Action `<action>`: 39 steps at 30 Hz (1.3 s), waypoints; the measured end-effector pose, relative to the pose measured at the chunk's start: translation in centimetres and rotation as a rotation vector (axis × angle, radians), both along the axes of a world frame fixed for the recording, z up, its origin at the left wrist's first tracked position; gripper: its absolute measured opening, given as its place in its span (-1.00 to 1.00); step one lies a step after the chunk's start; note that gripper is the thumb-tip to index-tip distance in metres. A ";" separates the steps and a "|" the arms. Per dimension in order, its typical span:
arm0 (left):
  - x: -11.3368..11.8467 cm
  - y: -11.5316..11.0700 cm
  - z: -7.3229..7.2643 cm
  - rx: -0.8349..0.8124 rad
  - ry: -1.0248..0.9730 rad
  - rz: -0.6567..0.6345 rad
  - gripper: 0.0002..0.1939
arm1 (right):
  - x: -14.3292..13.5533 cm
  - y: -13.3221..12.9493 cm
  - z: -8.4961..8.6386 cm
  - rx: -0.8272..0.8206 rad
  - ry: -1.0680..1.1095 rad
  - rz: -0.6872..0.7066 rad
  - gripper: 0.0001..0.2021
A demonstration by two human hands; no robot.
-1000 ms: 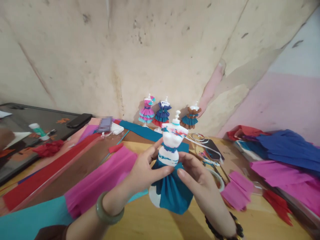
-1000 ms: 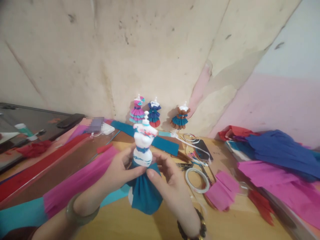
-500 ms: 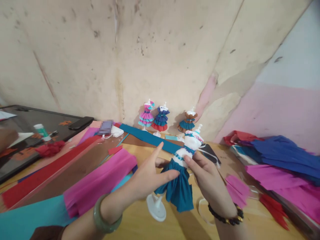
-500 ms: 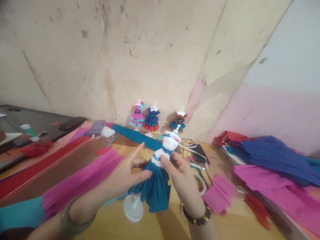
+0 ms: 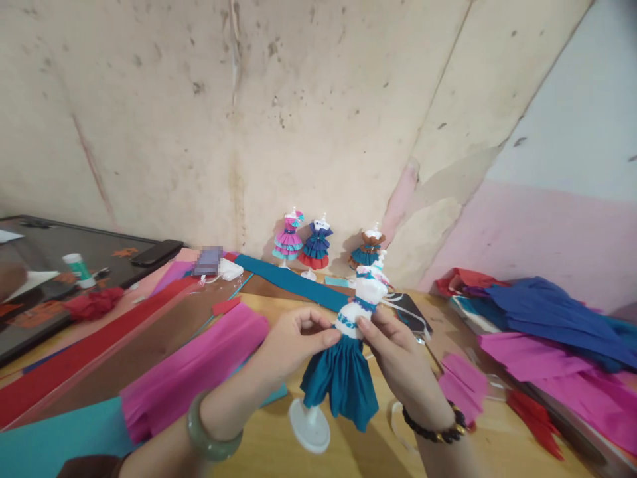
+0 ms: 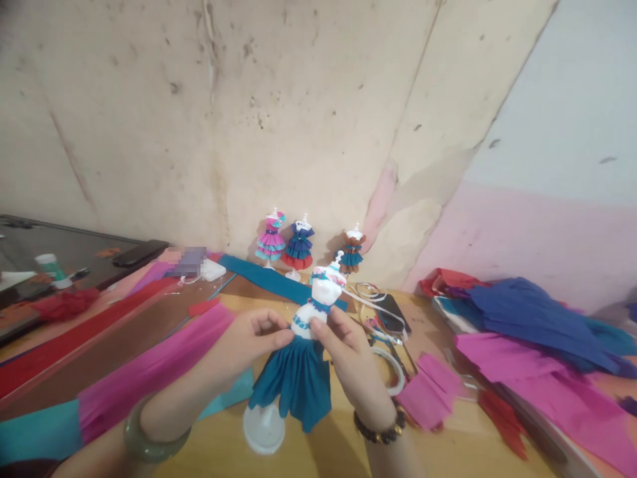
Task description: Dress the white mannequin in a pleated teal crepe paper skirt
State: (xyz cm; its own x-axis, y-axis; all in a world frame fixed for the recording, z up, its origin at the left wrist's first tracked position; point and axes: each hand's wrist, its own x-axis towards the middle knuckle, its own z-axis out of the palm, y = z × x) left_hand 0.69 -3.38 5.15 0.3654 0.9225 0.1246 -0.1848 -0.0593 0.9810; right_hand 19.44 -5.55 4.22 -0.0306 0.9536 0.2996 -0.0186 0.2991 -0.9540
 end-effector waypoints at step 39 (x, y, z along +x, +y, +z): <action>0.8 4.6 1.0 0.242 -0.146 0.377 -0.50 | -1.2 1.6 -0.7 -0.234 0.206 0.064 -0.63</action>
State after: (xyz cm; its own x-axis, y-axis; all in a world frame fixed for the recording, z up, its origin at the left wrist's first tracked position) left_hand 1.49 1.20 6.16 -0.0266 0.9254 0.3781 -0.2419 -0.3730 0.8958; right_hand 18.21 -3.92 3.57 -0.0545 0.9954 0.0786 -0.2302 0.0641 -0.9710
